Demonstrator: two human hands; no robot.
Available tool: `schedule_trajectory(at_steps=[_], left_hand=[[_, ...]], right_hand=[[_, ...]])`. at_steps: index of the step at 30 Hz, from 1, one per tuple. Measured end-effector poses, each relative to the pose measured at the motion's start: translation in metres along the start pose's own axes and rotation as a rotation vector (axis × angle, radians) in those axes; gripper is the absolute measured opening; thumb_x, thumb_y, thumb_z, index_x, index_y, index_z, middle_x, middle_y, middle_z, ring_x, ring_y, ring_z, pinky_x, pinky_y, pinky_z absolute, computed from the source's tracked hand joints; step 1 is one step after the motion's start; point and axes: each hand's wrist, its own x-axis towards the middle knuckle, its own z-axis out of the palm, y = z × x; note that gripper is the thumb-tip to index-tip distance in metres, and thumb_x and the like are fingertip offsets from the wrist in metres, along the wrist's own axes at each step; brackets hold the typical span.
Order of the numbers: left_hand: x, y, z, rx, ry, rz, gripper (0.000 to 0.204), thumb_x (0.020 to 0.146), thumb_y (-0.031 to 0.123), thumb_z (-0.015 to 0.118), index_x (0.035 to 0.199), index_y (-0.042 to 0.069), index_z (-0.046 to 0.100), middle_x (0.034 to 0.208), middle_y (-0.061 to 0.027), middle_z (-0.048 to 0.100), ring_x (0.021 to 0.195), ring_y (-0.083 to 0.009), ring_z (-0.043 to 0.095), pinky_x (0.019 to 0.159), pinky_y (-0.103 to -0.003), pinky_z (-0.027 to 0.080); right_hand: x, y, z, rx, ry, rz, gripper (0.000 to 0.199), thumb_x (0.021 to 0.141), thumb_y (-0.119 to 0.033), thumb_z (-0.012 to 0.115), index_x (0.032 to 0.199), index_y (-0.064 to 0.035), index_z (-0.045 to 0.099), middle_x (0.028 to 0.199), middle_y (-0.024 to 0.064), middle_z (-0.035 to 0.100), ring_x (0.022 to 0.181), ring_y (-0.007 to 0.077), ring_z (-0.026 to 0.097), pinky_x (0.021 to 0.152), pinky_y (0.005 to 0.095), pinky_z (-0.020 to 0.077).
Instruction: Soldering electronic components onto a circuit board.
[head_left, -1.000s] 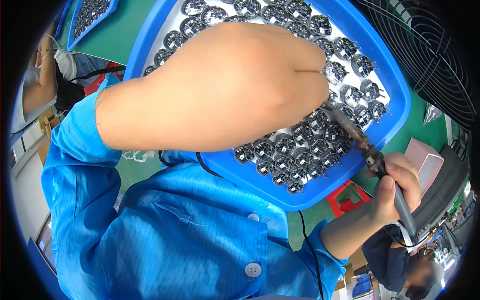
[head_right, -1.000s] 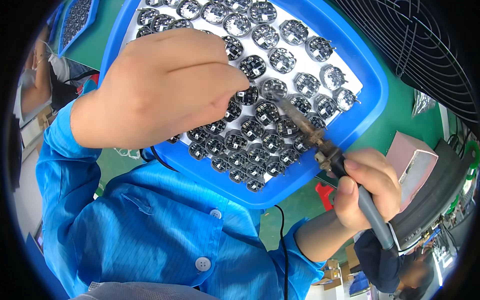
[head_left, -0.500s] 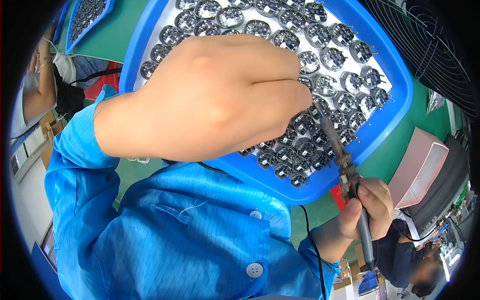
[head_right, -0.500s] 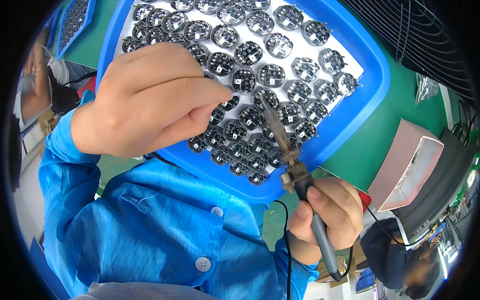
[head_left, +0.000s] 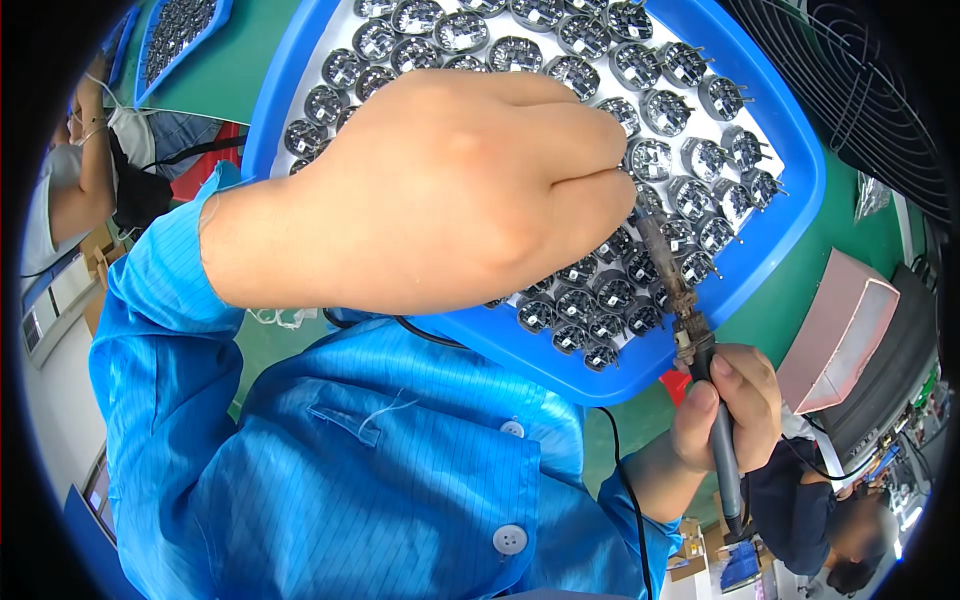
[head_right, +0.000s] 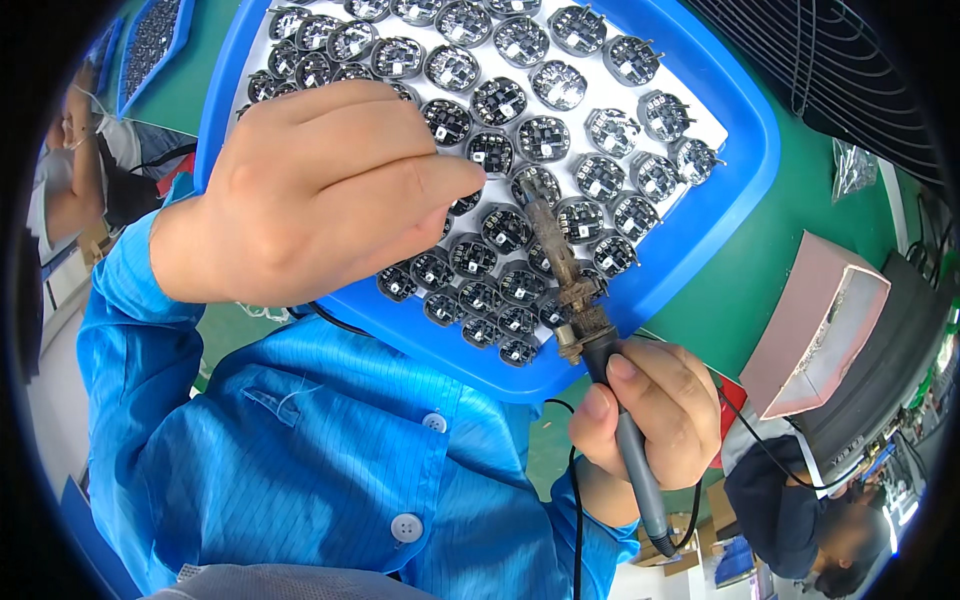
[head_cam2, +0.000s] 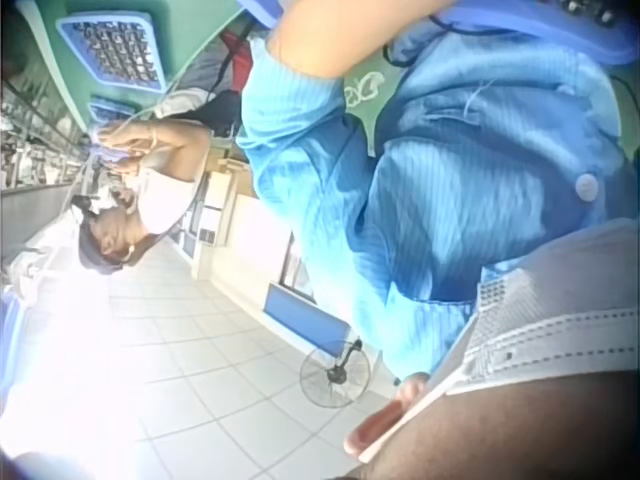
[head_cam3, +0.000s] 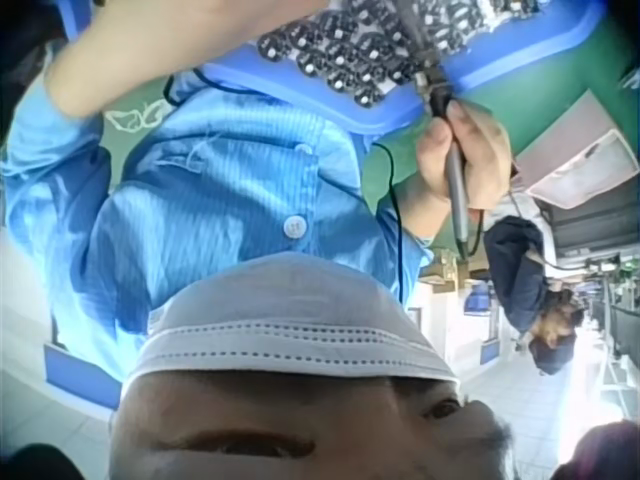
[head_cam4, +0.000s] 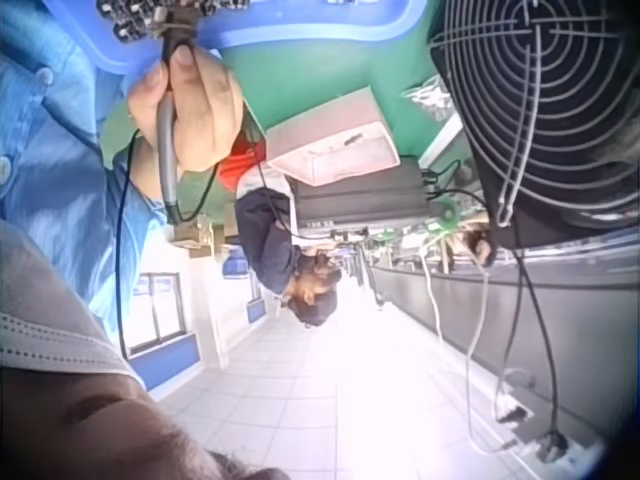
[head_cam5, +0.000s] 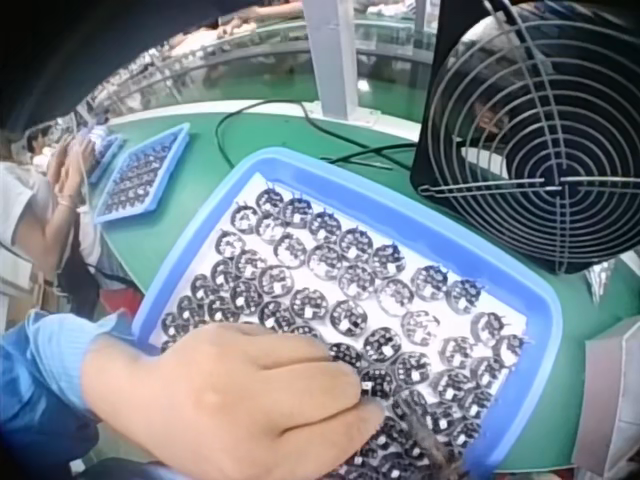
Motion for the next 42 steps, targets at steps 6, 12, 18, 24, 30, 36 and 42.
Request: schedule_trajectory(at_steps=[6,12,18,24,30,36,42], left_hand=[[0.0008,0.0000,-0.0039,0.041,0.006,0.030,0.038,0.056,0.001,0.074,0.093,-0.003,0.066,0.076,-0.0096,0.055,0.062,-0.0243,0.055,0.052,-0.033,0.048],[0.0012,-0.0015,-0.0004,0.047,0.018,0.062,0.038,0.057,0.001,0.074,0.093,-0.004,0.067,0.077,-0.0103,0.055,0.062,-0.0242,0.056,0.053,-0.033,0.049],[0.0019,-0.0011,0.0010,0.040,0.020,0.056,0.038,0.057,0.001,0.074,0.094,-0.005,0.067,0.078,-0.0106,0.055,0.062,-0.0245,0.056,0.053,-0.033,0.049],[0.0026,-0.0030,-0.0028,0.046,0.024,0.066,0.039,0.057,0.002,0.074,0.095,-0.005,0.067,0.079,-0.0110,0.055,0.062,-0.0243,0.056,0.052,-0.033,0.048],[0.0024,-0.0038,-0.0010,0.033,0.027,0.071,0.041,0.056,0.003,0.073,0.096,-0.006,0.067,0.078,-0.0108,0.055,0.061,-0.0237,0.055,0.050,-0.034,0.047],[0.0024,-0.0056,-0.0022,0.063,0.037,0.102,0.042,0.054,0.004,0.073,0.094,-0.007,0.068,0.078,-0.0108,0.055,0.061,-0.0235,0.055,0.051,-0.033,0.047],[0.0037,-0.0052,-0.0013,0.065,0.052,0.114,0.042,0.053,0.004,0.072,0.093,-0.007,0.068,0.077,-0.0107,0.055,0.060,-0.0230,0.054,0.050,-0.033,0.047]], right_hand=[[0.0011,-0.0026,0.0018,-0.022,-0.007,-0.048,0.023,0.090,-0.015,0.064,0.091,0.0072,0.058,0.073,0.0212,0.062,0.058,0.0248,0.058,0.054,0.0325,0.0466],[-0.0014,-0.0035,0.0043,-0.055,-0.014,-0.059,0.022,0.089,-0.015,0.063,0.092,0.0069,0.059,0.074,0.0209,0.063,0.059,0.0255,0.059,0.055,0.0326,0.0478],[-0.0030,-0.0073,0.0073,-0.100,0.014,-0.025,0.022,0.085,-0.016,0.067,0.088,0.0054,0.062,0.076,0.0180,0.063,0.060,0.0261,0.060,0.055,0.0330,0.0508],[-0.0013,-0.0067,0.0084,-0.076,0.035,-0.019,0.021,0.081,-0.017,0.070,0.083,0.0035,0.064,0.077,0.0159,0.064,0.059,0.0264,0.062,0.052,0.0326,0.0535],[-0.0015,-0.0052,0.0087,-0.068,0.044,-0.025,0.021,0.081,-0.018,0.069,0.083,0.0029,0.064,0.077,0.0157,0.064,0.059,0.0265,0.062,0.052,0.0330,0.0539],[-0.0025,-0.0068,0.0057,-0.074,0.057,-0.007,0.023,0.082,-0.020,0.069,0.081,0.0030,0.064,0.076,0.0154,0.064,0.059,0.0272,0.062,0.052,0.0332,0.0537],[0.0018,-0.0062,0.0054,-0.060,0.010,-0.015,0.027,0.085,-0.021,0.068,0.082,0.0052,0.062,0.076,0.0181,0.064,0.061,0.0275,0.061,0.057,0.0338,0.0519]])
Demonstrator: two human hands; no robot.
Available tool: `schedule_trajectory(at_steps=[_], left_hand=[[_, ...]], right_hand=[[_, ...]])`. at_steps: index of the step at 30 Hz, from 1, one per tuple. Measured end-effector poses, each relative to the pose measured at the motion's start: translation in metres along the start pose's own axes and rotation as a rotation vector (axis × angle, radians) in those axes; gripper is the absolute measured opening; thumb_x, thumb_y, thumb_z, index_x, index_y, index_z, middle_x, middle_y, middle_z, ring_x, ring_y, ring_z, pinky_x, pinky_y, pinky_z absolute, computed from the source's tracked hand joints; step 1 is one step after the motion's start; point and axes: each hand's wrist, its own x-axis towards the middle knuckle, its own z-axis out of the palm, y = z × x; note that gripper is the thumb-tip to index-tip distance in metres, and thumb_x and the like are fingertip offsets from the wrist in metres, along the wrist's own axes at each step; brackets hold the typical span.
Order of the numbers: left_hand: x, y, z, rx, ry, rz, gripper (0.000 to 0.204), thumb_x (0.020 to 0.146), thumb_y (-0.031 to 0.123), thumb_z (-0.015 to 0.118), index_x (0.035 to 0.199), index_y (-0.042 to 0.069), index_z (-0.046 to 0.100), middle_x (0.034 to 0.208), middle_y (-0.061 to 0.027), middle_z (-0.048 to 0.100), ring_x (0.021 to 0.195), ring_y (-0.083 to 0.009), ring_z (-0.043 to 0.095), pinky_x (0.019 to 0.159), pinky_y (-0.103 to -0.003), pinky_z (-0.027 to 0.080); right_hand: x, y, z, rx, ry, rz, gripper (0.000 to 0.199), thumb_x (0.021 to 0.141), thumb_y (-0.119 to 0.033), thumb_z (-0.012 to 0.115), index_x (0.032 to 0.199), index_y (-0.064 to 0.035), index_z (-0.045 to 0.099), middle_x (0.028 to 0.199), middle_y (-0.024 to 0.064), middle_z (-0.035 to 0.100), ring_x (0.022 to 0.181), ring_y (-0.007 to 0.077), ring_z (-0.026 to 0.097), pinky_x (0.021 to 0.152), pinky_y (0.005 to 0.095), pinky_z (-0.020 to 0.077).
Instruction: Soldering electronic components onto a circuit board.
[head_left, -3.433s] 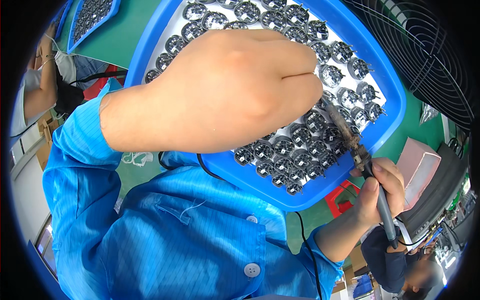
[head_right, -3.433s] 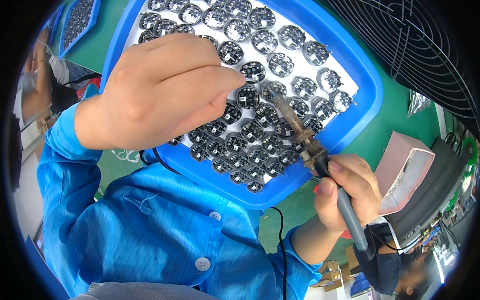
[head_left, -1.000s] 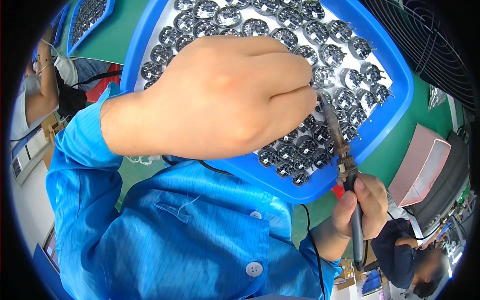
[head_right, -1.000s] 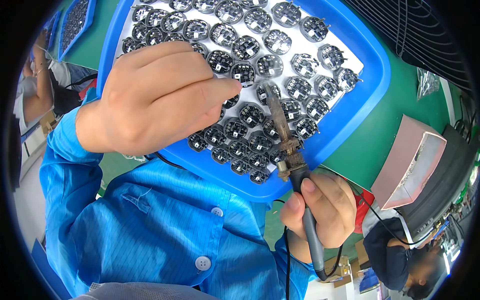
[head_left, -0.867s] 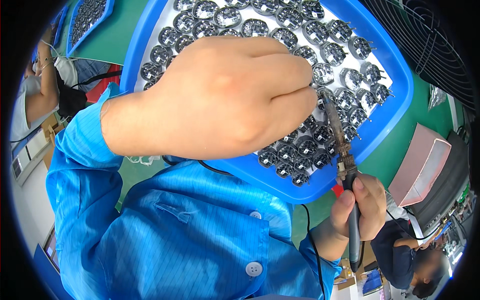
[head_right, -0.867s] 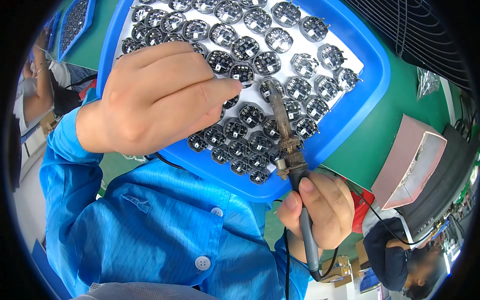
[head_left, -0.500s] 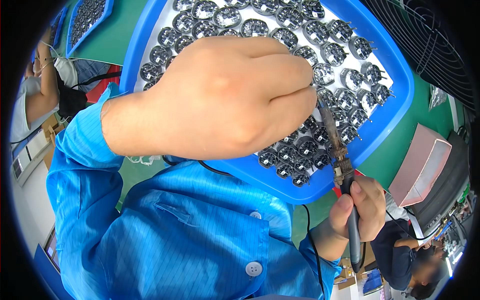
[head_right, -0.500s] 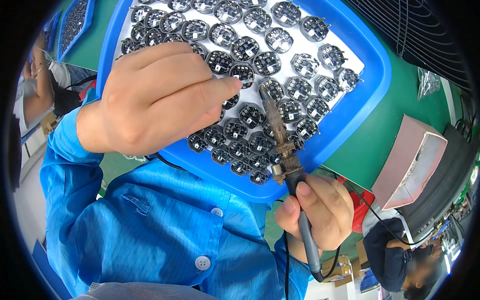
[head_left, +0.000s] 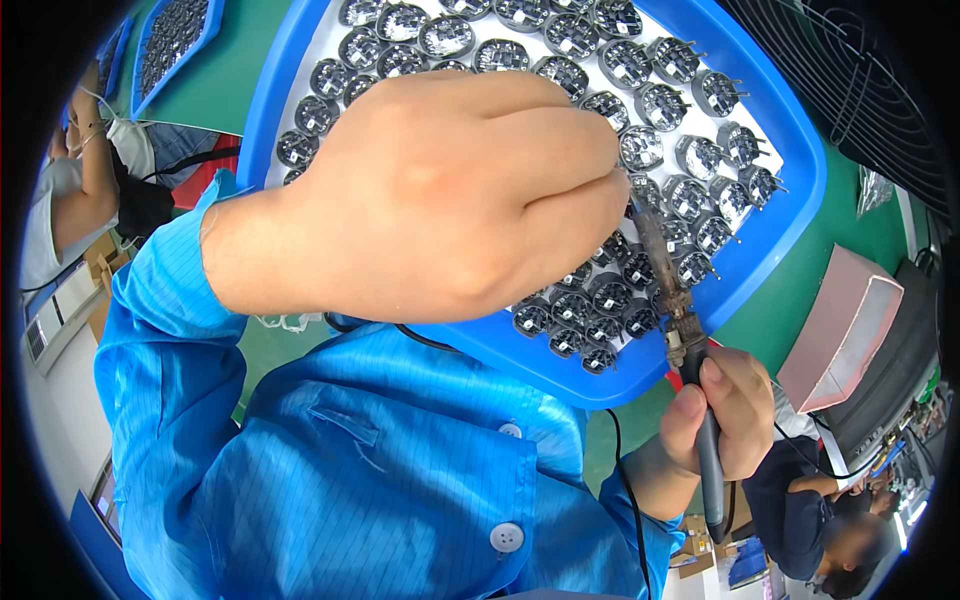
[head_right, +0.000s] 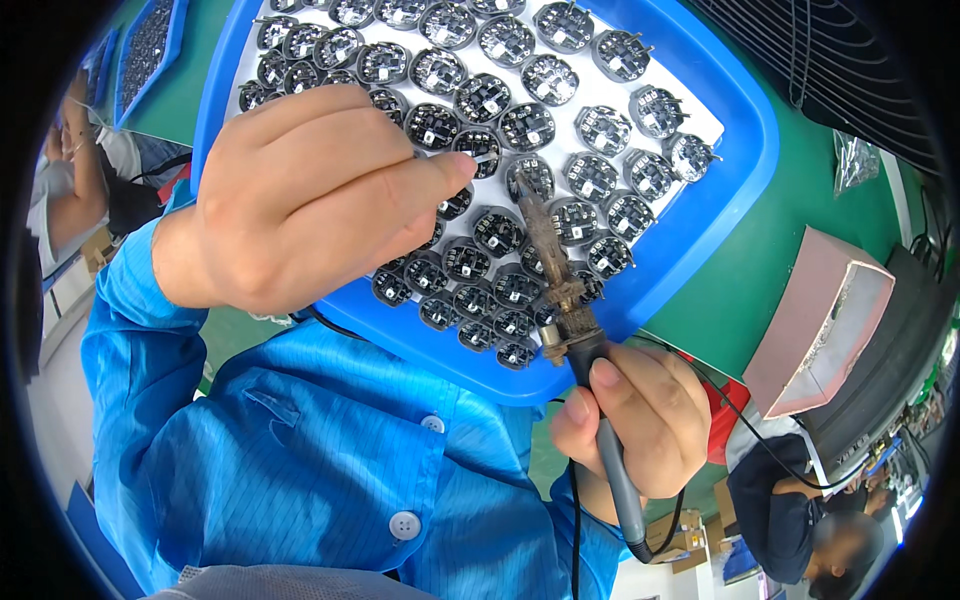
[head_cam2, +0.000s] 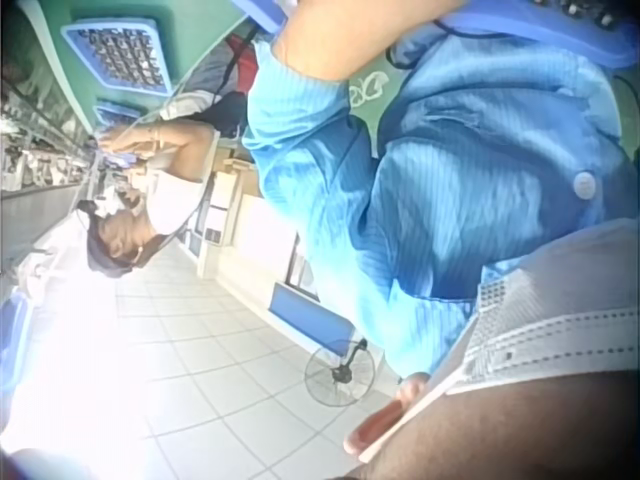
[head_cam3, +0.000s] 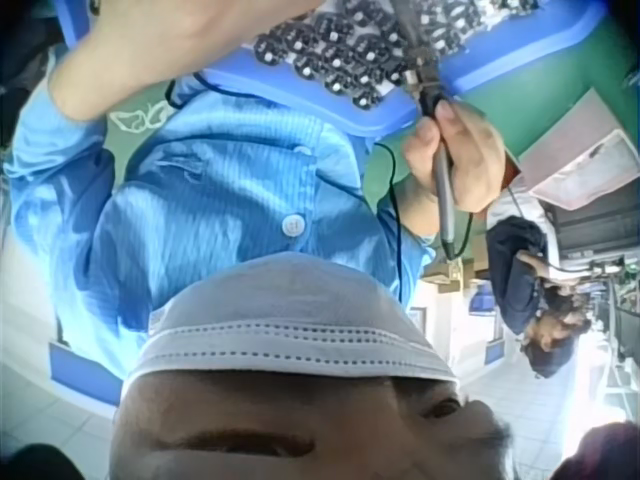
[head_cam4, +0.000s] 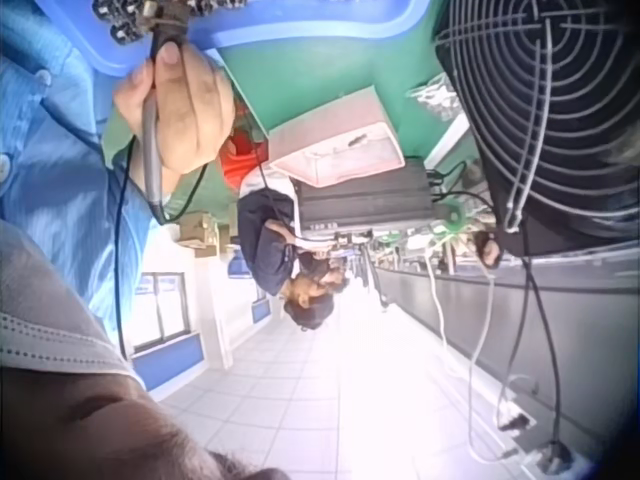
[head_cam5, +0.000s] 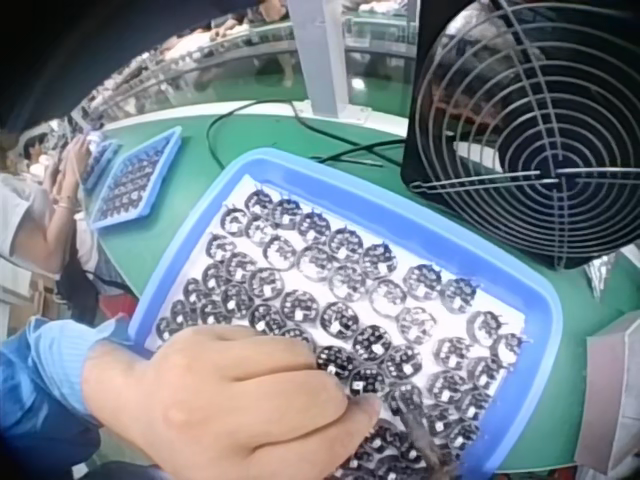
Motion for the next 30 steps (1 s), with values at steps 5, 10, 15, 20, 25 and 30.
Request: schedule_trajectory(at_steps=[5,10,15,20,25,30], left_hand=[[0.001,-0.002,0.002,0.015,0.053,0.020,0.038,0.053,0.001,0.072,0.090,-0.007,0.069,0.074,-0.0100,0.055,0.057,-0.0223,0.054,0.048,-0.032,0.046],[0.004,-0.010,0.005,0.093,0.145,0.094,0.038,0.049,-0.008,0.069,0.087,-0.005,0.070,0.066,-0.0068,0.053,0.051,-0.0188,0.050,0.042,-0.029,0.041],[0.004,-0.010,0.008,0.101,0.173,0.098,0.039,0.048,-0.010,0.068,0.086,-0.004,0.070,0.064,-0.0058,0.052,0.051,-0.0179,0.050,0.042,-0.028,0.040],[0.004,-0.010,0.007,0.082,0.147,0.079,0.038,0.048,-0.011,0.068,0.086,-0.004,0.070,0.064,-0.0058,0.052,0.051,-0.0182,0.051,0.042,-0.028,0.040],[0.004,-0.010,0.003,0.083,0.149,0.079,0.037,0.049,-0.011,0.069,0.085,-0.004,0.070,0.064,-0.0056,0.052,0.051,-0.0188,0.051,0.043,-0.028,0.041],[0.003,-0.008,0.003,0.058,0.113,0.087,0.038,0.051,-0.009,0.070,0.088,-0.004,0.069,0.069,-0.0072,0.053,0.053,-0.0199,0.051,0.046,-0.030,0.042]], right_hand=[[0.001,0.001,0.004,-0.014,0.042,-0.011,0.022,0.082,-0.018,0.069,0.082,0.0033,0.064,0.076,0.0158,0.064,0.058,0.0273,0.062,0.052,0.0330,0.0532],[-0.001,0.000,-0.003,-0.030,0.023,-0.031,0.020,0.082,-0.016,0.070,0.084,0.0030,0.064,0.076,0.0158,0.064,0.059,0.0270,0.063,0.052,0.0333,0.0533],[-0.003,-0.004,0.001,-0.031,0.017,-0.031,0.020,0.082,-0.014,0.070,0.087,0.0034,0.064,0.077,0.0158,0.064,0.060,0.0264,0.063,0.052,0.0337,0.0538],[-0.001,-0.005,0.003,-0.045,0.017,-0.024,0.019,0.082,-0.013,0.069,0.088,0.0033,0.064,0.077,0.0157,0.064,0.060,0.0256,0.063,0.053,0.0333,0.0539],[-0.002,-0.007,-0.006,-0.017,0.035,0.001,0.023,0.084,-0.020,0.068,0.084,0.0022,0.064,0.076,0.0150,0.064,0.059,0.0256,0.062,0.052,0.0324,0.0519],[-0.007,-0.006,-0.007,-0.052,0.051,0.045,0.025,0.085,-0.023,0.067,0.082,0.0018,0.063,0.076,0.0142,0.064,0.058,0.0259,0.061,0.053,0.0331,0.0516]])
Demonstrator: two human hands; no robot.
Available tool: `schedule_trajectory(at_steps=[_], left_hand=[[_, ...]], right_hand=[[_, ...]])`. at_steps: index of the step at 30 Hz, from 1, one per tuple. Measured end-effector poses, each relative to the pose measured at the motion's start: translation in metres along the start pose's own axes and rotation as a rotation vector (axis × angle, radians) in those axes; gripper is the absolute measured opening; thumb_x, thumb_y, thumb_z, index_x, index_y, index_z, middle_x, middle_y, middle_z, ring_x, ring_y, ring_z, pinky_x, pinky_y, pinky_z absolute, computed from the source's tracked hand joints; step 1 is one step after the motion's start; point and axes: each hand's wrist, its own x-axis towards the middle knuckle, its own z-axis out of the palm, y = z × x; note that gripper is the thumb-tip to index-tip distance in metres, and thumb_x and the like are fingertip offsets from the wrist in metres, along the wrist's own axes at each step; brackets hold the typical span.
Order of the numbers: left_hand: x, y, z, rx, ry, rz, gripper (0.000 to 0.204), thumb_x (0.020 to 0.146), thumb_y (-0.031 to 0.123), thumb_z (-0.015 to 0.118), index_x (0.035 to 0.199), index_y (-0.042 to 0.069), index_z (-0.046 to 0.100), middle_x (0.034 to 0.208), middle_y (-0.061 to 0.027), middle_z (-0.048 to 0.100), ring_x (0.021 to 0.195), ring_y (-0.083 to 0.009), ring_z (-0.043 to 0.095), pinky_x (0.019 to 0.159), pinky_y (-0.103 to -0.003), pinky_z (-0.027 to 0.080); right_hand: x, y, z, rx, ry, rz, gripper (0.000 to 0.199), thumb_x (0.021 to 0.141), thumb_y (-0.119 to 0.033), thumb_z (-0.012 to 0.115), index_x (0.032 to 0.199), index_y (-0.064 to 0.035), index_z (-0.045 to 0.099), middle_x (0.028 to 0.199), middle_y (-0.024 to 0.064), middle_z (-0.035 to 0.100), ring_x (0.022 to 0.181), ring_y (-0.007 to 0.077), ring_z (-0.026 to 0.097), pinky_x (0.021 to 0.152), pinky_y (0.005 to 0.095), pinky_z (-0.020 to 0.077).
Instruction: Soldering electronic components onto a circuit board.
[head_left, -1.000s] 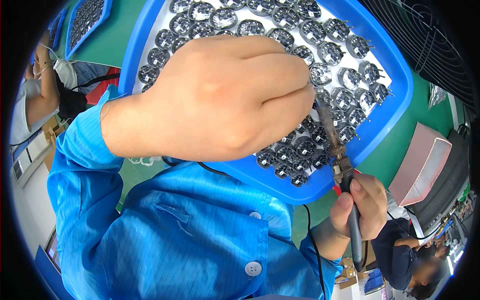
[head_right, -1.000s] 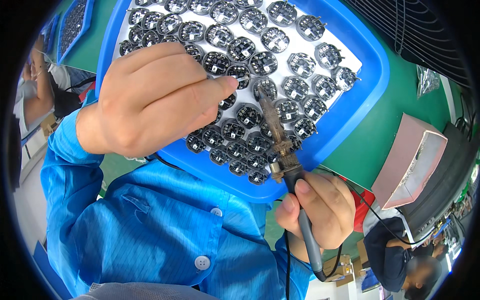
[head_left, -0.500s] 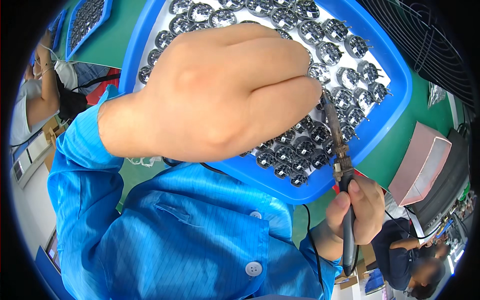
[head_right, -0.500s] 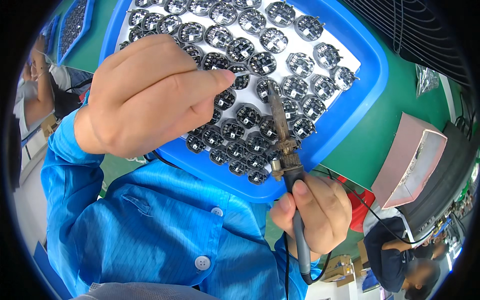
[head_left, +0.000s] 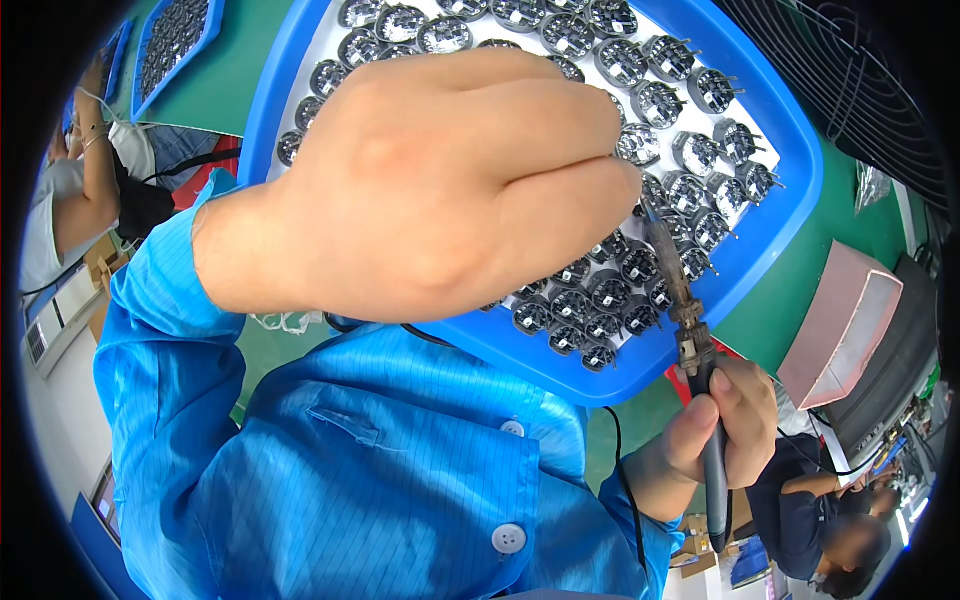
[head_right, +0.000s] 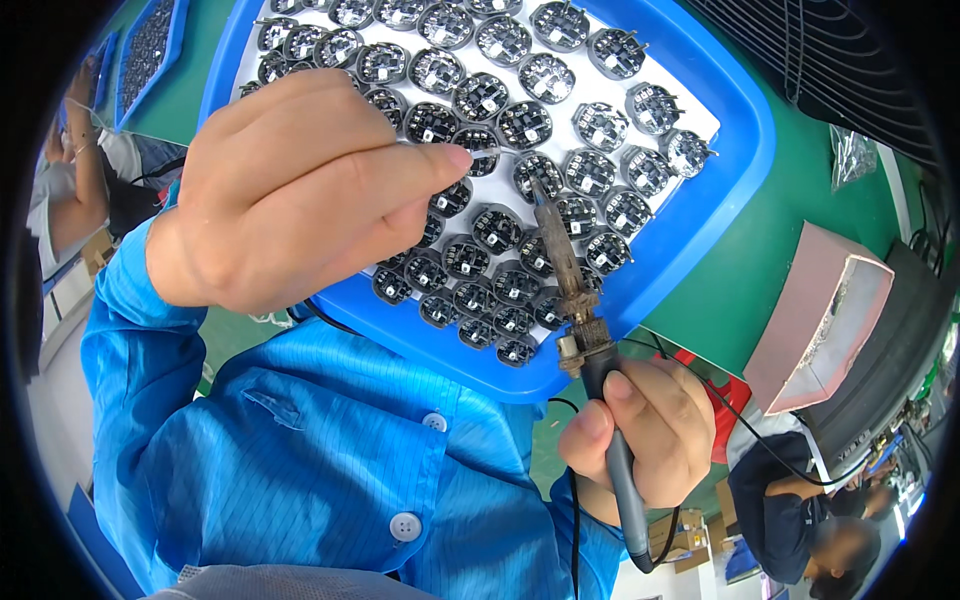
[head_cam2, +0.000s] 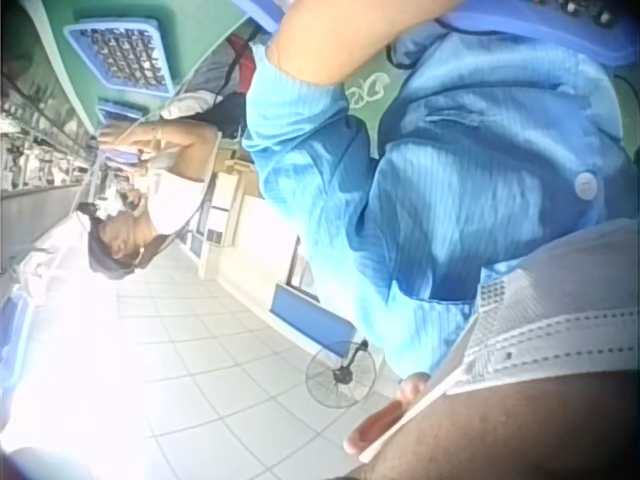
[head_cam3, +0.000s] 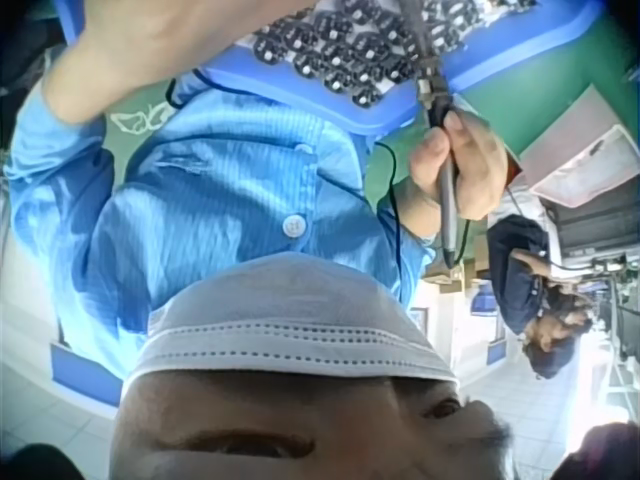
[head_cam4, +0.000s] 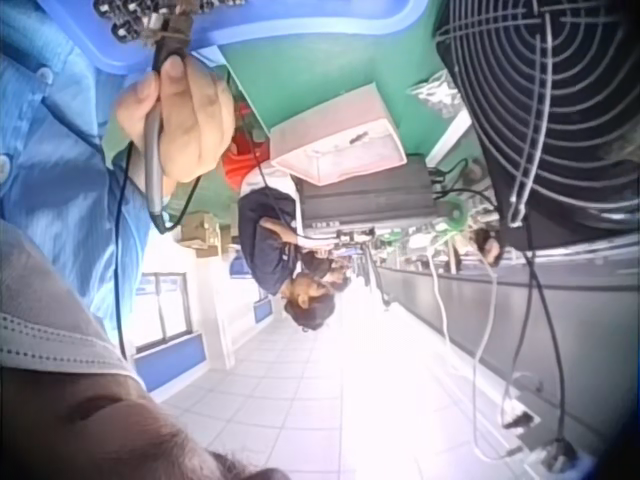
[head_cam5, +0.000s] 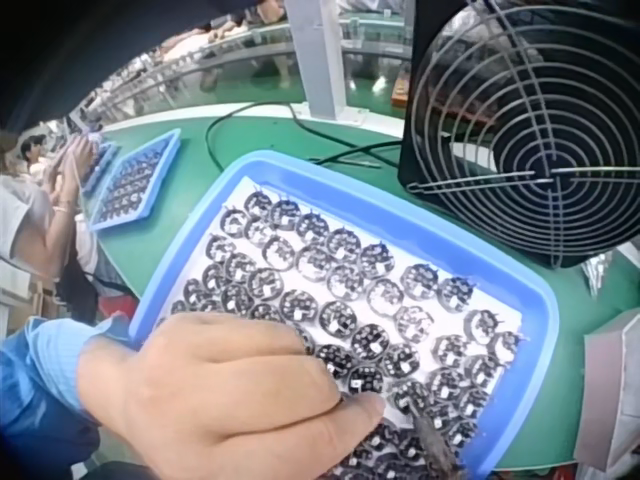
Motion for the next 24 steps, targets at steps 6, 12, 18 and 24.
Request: schedule_trajectory(at_steps=[6,12,18,24], left_hand=[[0.002,0.004,0.002,-0.065,-0.113,-0.091,0.040,0.054,-0.004,0.073,0.093,-0.005,0.068,0.075,-0.0087,0.054,0.058,-0.0215,0.053,0.050,-0.031,0.044],[0.003,0.005,0.002,-0.083,-0.122,-0.120,0.040,0.055,-0.003,0.073,0.095,-0.004,0.068,0.074,-0.0081,0.054,0.058,-0.0217,0.053,0.049,-0.031,0.044],[0.001,-0.001,-0.001,-0.027,-0.008,-0.074,0.036,0.055,-0.009,0.072,0.090,0.000,0.071,0.067,-0.0051,0.054,0.054,-0.0189,0.052,0.046,-0.029,0.041],[-0.005,-0.002,-0.008,-0.073,0.036,-0.130,0.030,0.063,-0.009,0.073,0.091,0.000,0.071,0.067,-0.0049,0.056,0.054,-0.0170,0.052,0.045,-0.027,0.039]], right_hand=[[-0.001,0.003,0.006,-0.001,0.020,0.035,0.025,0.085,-0.022,0.067,0.081,0.0027,0.063,0.076,0.0152,0.064,0.059,0.0265,0.062,0.053,0.0336,0.0520],[0.000,0.003,0.005,-0.005,0.003,0.031,0.026,0.085,-0.023,0.067,0.082,0.0023,0.062,0.075,0.0152,0.064,0.060,0.0273,0.063,0.053,0.0334,0.0520],[-0.001,0.004,0.000,0.038,0.027,0.024,0.029,0.087,-0.027,0.067,0.085,0.0013,0.060,0.075,0.0152,0.064,0.059,0.0271,0.063,0.053,0.0328,0.0514],[0.003,0.000,-0.002,0.049,-0.036,-0.009,0.029,0.090,-0.028,0.064,0.093,0.0000,0.057,0.077,0.0145,0.063,0.056,0.0263,0.060,0.051,0.0343,0.0488]])
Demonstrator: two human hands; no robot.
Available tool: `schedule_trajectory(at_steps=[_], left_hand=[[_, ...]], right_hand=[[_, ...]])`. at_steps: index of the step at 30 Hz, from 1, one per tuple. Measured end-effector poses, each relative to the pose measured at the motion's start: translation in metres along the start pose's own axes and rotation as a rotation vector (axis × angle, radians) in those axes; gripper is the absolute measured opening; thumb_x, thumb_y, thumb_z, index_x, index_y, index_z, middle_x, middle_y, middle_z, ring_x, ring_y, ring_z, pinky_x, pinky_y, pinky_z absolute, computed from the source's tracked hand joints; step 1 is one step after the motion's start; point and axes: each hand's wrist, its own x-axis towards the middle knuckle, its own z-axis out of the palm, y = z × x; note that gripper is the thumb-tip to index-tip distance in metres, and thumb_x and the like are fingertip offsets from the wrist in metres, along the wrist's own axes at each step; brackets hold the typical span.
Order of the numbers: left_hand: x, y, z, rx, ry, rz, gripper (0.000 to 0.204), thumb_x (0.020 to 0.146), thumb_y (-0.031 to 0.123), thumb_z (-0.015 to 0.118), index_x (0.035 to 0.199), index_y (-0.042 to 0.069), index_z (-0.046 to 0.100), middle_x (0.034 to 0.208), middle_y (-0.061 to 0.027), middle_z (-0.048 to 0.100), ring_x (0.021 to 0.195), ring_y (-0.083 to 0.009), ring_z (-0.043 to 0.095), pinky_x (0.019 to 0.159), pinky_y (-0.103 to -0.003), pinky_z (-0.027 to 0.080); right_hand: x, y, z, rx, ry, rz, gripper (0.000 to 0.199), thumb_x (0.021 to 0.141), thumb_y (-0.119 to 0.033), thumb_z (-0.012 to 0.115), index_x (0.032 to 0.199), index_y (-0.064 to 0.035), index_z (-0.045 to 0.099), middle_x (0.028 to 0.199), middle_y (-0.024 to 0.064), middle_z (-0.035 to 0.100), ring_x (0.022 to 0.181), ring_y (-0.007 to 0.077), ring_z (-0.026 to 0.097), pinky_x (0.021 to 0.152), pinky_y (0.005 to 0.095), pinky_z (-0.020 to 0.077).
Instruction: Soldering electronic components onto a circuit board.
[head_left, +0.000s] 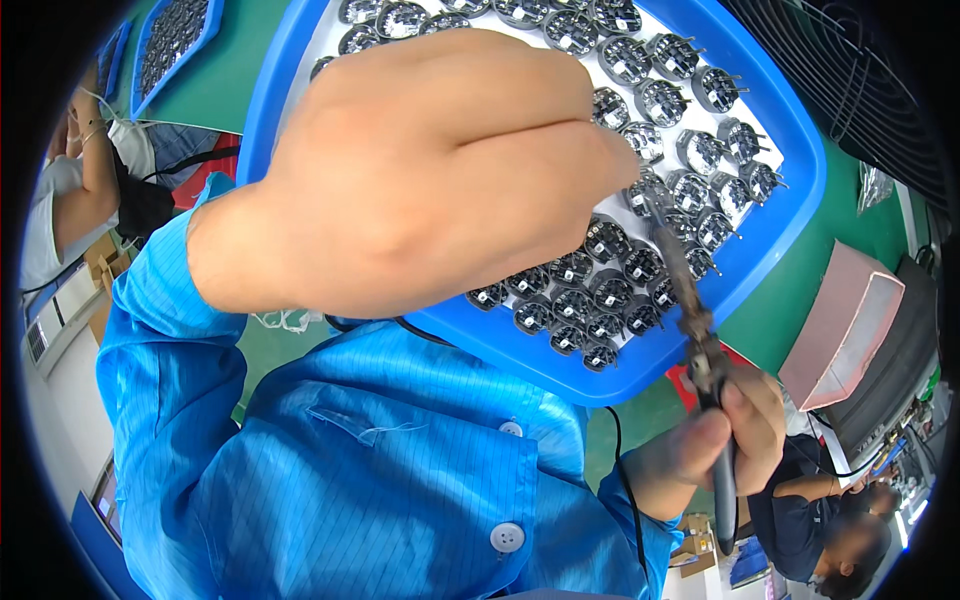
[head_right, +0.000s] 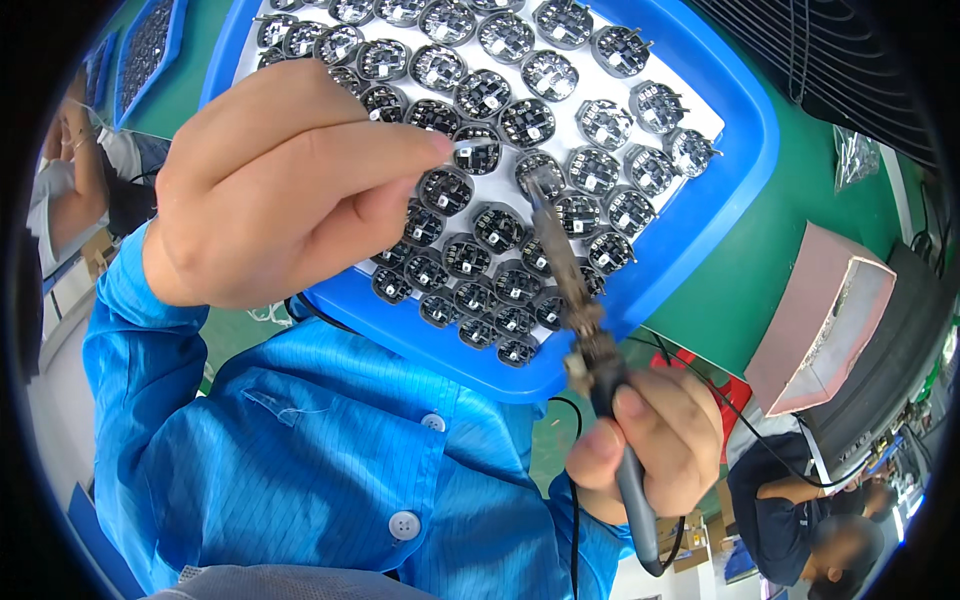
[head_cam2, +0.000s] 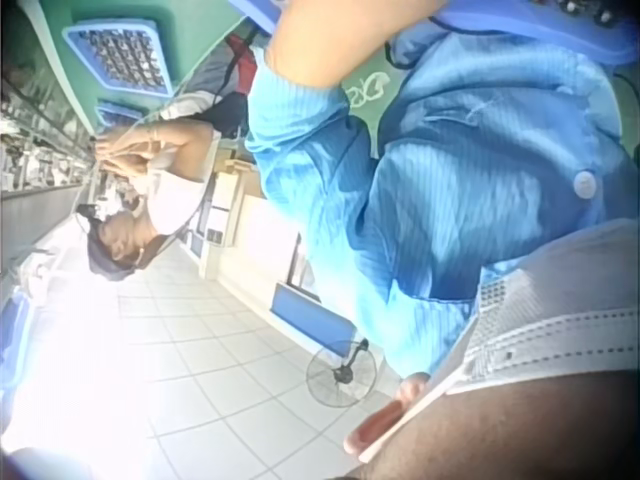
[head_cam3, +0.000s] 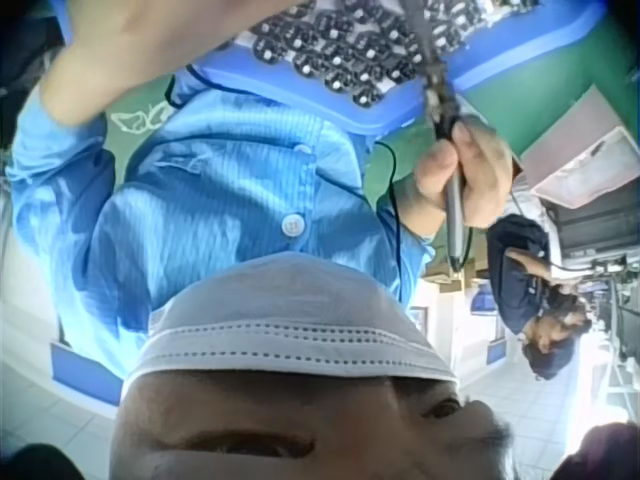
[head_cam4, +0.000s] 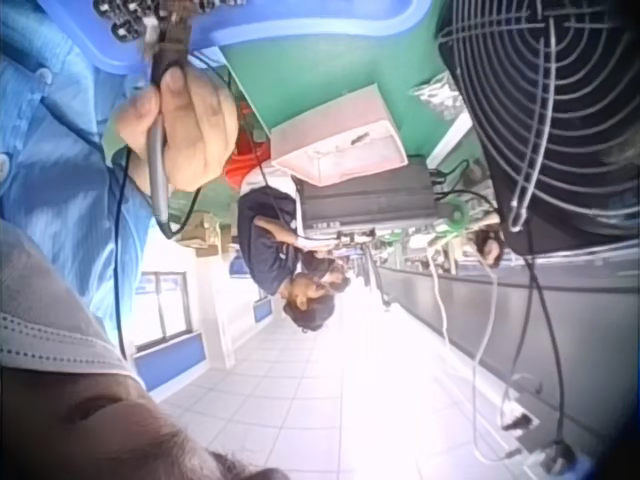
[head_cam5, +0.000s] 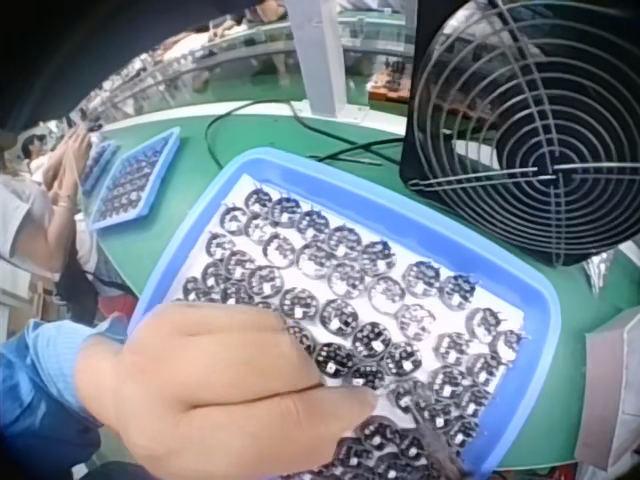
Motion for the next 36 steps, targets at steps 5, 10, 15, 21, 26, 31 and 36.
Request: schedule_trajectory(at_steps=[5,10,15,21,26,31,36], left_hand=[[-0.006,0.010,-0.015,-0.039,-0.066,-0.100,0.030,0.063,-0.009,0.074,0.092,-0.001,0.071,0.067,-0.0047,0.056,0.054,-0.0166,0.052,0.046,-0.027,0.038],[-0.017,0.015,-0.015,-0.126,-0.099,-0.081,0.032,0.060,-0.009,0.073,0.091,-0.002,0.070,0.070,-0.0067,0.056,0.053,-0.0182,0.052,0.044,-0.029,0.038],[-0.019,0.018,-0.005,-0.103,-0.125,-0.048,0.032,0.059,-0.007,0.073,0.090,-0.003,0.069,0.073,-0.0083,0.055,0.053,-0.0199,0.052,0.045,-0.031,0.041],[-0.008,0.030,-0.001,-0.032,-0.177,-0.011,0.033,0.057,-0.005,0.073,0.090,-0.003,0.069,0.075,-0.0086,0.055,0.056,-0.0213,0.052,0.048,-0.032,0.044],[-0.009,0.034,0.003,-0.036,-0.210,0.011,0.035,0.059,-0.002,0.073,0.093,-0.004,0.068,0.075,-0.0092,0.054,0.058,-0.0224,0.053,0.048,-0.032,0.044],[-0.011,0.037,0.004,-0.052,-0.278,0.013,0.037,0.059,-0.002,0.072,0.096,-0.006,0.066,0.075,-0.0101,0.054,0.058,-0.0228,0.053,0.048,-0.033,0.044],[-0.009,0.035,0.003,-0.048,-0.285,0.001,0.035,0.060,-0.002,0.072,0.095,-0.006,0.066,0.074,-0.0100,0.053,0.058,-0.0233,0.053,0.048,-0.033,0.045]], right_hand=[[-0.008,-0.009,-0.008,0.019,0.007,-0.022,0.028,0.091,-0.027,0.062,0.098,-0.0012,0.054,0.075,0.0124,0.060,0.057,0.0251,0.058,0.049,0.0344,0.0465],[-0.011,-0.009,-0.002,0.117,-0.078,-0.063,0.022,0.083,-0.021,0.068,0.086,-0.0007,0.058,0.075,0.0116,0.061,0.055,0.0240,0.062,0.044,0.0298,0.0463],[-0.016,-0.010,0.002,0.028,-0.095,-0.002,0.033,0.088,-0.029,0.066,0.086,0.0031,0.058,0.073,0.0187,0.063,0.059,0.0284,0.060,0.056,0.0379,0.0517],[-0.018,-0.006,0.001,-0.036,-0.049,-0.028,0.033,0.087,-0.025,0.067,0.081,0.0059,0.059,0.073,0.0193,0.063,0.060,0.0299,0.061,0.057,0.0366,0.0521],[-0.020,-0.002,0.005,0.007,0.028,-0.062,0.018,0.079,-0.016,0.069,0.082,0.0002,0.063,0.074,0.0130,0.064,0.054,0.0238,0.061,0.047,0.0304,0.0501],[-0.022,0.002,0.005,0.032,0.026,-0.068,0.020,0.080,-0.017,0.069,0.081,0.0012,0.063,0.073,0.0131,0.064,0.054,0.0246,0.061,0.048,0.0315,0.0508],[-0.016,0.008,0.004,0.088,0.015,-0.061,0.025,0.081,-0.020,0.071,0.080,0.0033,0.062,0.071,0.0140,0.063,0.054,0.0252,0.060,0.048,0.0319,0.0499]])
